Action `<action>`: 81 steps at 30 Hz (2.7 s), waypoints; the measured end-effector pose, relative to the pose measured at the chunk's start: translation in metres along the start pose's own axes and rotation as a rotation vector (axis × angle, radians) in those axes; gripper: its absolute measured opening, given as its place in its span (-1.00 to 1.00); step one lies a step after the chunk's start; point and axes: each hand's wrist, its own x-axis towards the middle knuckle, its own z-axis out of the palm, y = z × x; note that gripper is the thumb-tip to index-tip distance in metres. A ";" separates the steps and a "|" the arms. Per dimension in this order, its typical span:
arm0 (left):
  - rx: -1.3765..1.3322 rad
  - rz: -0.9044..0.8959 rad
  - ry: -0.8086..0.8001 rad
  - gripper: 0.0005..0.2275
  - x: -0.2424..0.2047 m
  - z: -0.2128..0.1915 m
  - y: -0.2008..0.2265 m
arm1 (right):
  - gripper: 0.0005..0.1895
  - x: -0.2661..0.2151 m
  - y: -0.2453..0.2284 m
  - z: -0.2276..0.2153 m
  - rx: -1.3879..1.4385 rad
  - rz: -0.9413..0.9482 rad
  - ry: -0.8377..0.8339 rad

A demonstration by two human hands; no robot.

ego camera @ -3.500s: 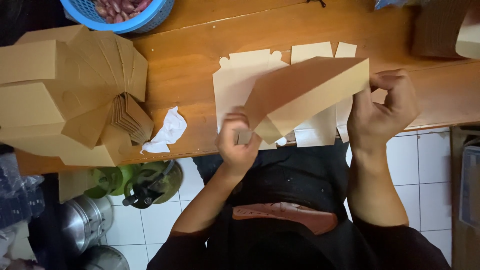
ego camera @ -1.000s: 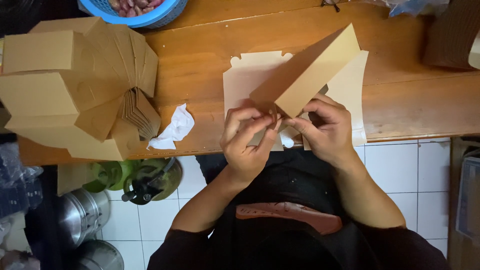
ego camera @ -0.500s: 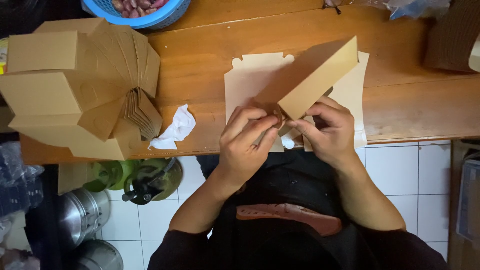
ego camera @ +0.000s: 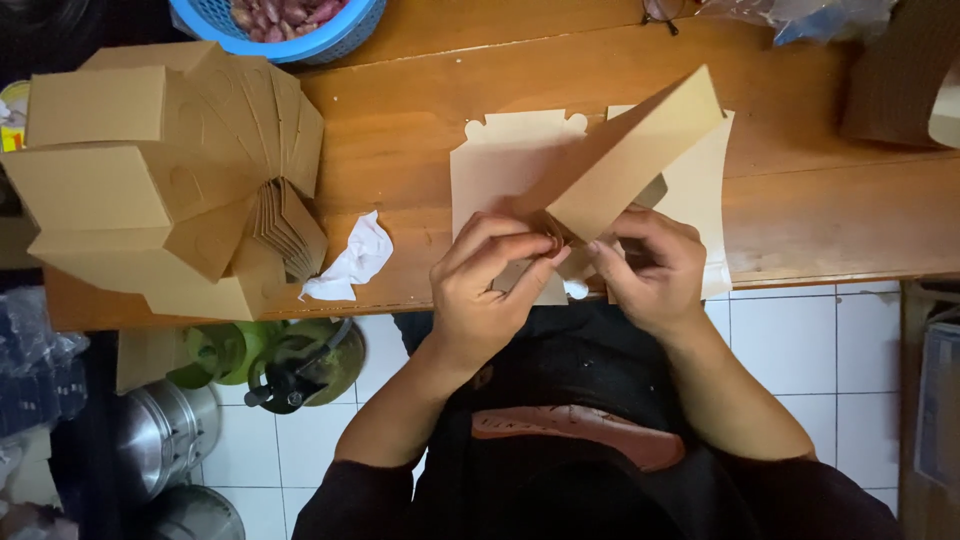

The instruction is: The person assembles a flat cardboard box by folding along pre-scored lines and interlocking tabs to form a rectangular container. The person handles the cardboard piece, folds the sides, and secures the tabs to complete the box.

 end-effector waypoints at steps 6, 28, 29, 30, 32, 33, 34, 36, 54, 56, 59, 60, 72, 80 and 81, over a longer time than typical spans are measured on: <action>-0.005 -0.075 0.002 -0.92 -0.001 0.001 0.003 | -0.92 0.012 -0.010 0.015 -0.042 -0.042 0.011; 0.132 0.201 0.115 -0.84 -0.012 0.015 -0.024 | -0.94 0.016 -0.023 0.019 0.054 0.382 -0.145; 0.094 0.193 0.118 -0.84 -0.012 0.016 -0.026 | -0.88 0.014 -0.019 0.015 -0.015 0.376 -0.169; 0.057 0.183 0.118 -0.83 -0.014 0.017 -0.026 | -0.82 0.011 -0.016 0.012 -0.083 0.373 -0.192; 0.040 0.181 0.116 -0.84 -0.014 0.015 -0.027 | -0.84 0.016 -0.023 0.016 -0.048 0.407 -0.177; 0.023 0.181 0.115 -0.84 -0.013 0.015 -0.028 | -0.85 0.019 -0.026 0.017 -0.015 0.438 -0.161; 0.025 0.179 0.115 -0.84 -0.012 0.015 -0.029 | -0.85 0.020 -0.027 0.019 -0.014 0.440 -0.163; -0.039 0.144 0.122 -0.88 -0.010 0.014 -0.031 | -0.84 0.021 -0.029 0.021 0.112 0.560 -0.101; 0.244 -0.569 -0.105 -0.58 -0.014 -0.019 -0.043 | -0.75 0.025 -0.093 -0.002 -0.848 -0.104 -0.040; 0.262 -0.639 -0.152 -0.60 -0.014 -0.020 -0.051 | -0.59 0.036 -0.080 -0.009 -0.723 0.032 -0.120; 0.280 -0.733 -0.210 -0.65 -0.012 -0.015 -0.058 | -0.53 0.038 -0.057 -0.010 -0.549 0.173 -0.127; 0.286 -0.769 -0.224 -0.68 -0.013 -0.014 -0.058 | -0.62 0.035 -0.049 -0.009 -0.497 0.192 -0.059; 0.362 -0.539 -0.267 -0.67 -0.025 -0.004 -0.086 | -0.73 0.009 0.024 -0.026 -0.929 0.190 -0.067; 0.433 -0.440 -0.290 -0.69 -0.030 -0.003 -0.095 | -0.79 0.010 0.030 -0.026 -1.003 0.243 -0.087; 0.440 -0.455 -0.291 -0.70 -0.033 -0.003 -0.099 | -0.84 0.011 0.031 -0.028 -1.032 0.281 -0.095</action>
